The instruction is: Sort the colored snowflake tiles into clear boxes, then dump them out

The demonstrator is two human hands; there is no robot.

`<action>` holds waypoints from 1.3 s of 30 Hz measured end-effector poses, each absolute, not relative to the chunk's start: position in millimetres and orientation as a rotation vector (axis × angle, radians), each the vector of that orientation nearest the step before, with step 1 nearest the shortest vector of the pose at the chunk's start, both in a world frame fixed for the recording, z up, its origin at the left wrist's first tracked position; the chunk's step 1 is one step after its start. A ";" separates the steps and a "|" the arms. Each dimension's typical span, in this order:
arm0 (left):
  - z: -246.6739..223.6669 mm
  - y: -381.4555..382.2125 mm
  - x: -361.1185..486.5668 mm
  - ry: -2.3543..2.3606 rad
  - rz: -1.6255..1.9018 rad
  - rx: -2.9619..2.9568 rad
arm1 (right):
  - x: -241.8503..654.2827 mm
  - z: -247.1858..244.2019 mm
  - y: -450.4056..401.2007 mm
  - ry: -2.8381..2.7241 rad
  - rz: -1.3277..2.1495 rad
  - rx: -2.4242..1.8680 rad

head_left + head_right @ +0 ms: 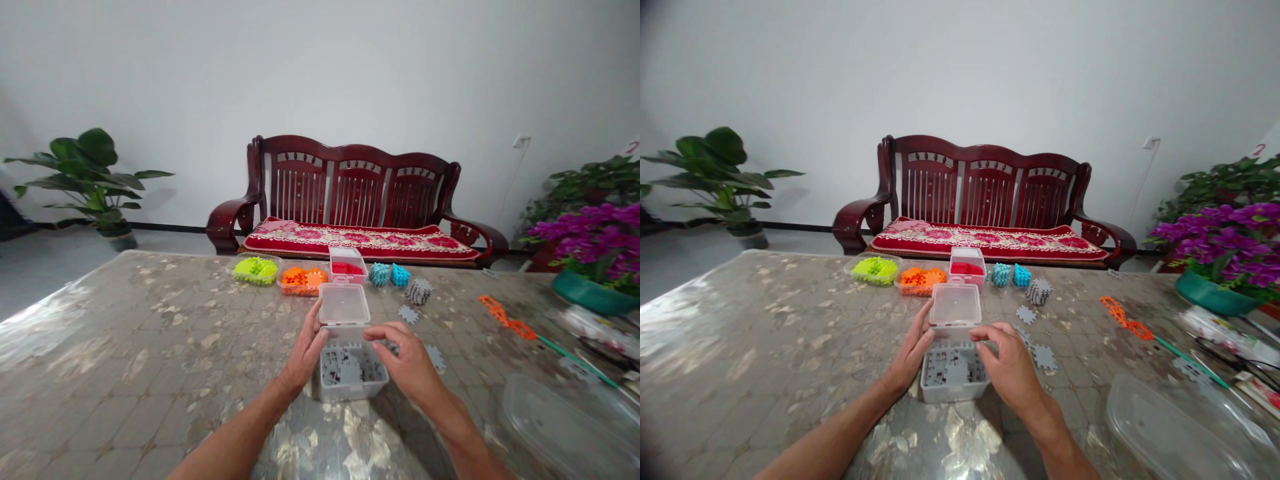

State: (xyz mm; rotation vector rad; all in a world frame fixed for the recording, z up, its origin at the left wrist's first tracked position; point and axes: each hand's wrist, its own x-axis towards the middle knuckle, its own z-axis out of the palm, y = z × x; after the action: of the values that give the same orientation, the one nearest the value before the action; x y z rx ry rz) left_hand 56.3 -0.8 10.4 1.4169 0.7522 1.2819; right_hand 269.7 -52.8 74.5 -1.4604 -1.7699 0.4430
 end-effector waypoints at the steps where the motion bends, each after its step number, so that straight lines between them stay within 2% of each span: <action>1: 10.6 -1.0 56.2 0.750 1.275 1.408 | 275.4 74.6 -51.1 -1.754 0.412 -1.468; 4: 11.7 -1.5 56.0 0.742 1.248 1.378 | 302.1 70.6 -44.2 -1.641 0.286 -1.544; 11: 10.8 0.4 56.6 0.747 1.220 1.349 | 369.8 37.7 -38.1 -1.494 0.235 -1.841; 22: 9.9 0.8 56.1 0.740 1.222 1.339 | 349.3 37.4 -46.0 -1.733 0.066 -2.018; 27: 9.3 -0.1 54.6 0.773 1.232 1.388 | 349.7 40.4 -47.0 -1.648 0.077 -1.952; 31: 8.3 -0.6 54.3 0.792 1.255 1.423 | 331.9 59.3 -54.4 -1.644 0.244 -1.747; 39: 5.0 1.9 55.3 0.746 1.290 1.461 | 260.0 98.0 -59.1 -2.021 0.391 -1.512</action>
State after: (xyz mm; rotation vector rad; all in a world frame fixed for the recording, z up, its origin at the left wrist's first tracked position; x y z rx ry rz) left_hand 55.3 1.9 5.0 1.4612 0.7464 1.2905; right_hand 260.0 -59.1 98.0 -1.5121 -2.0210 0.3910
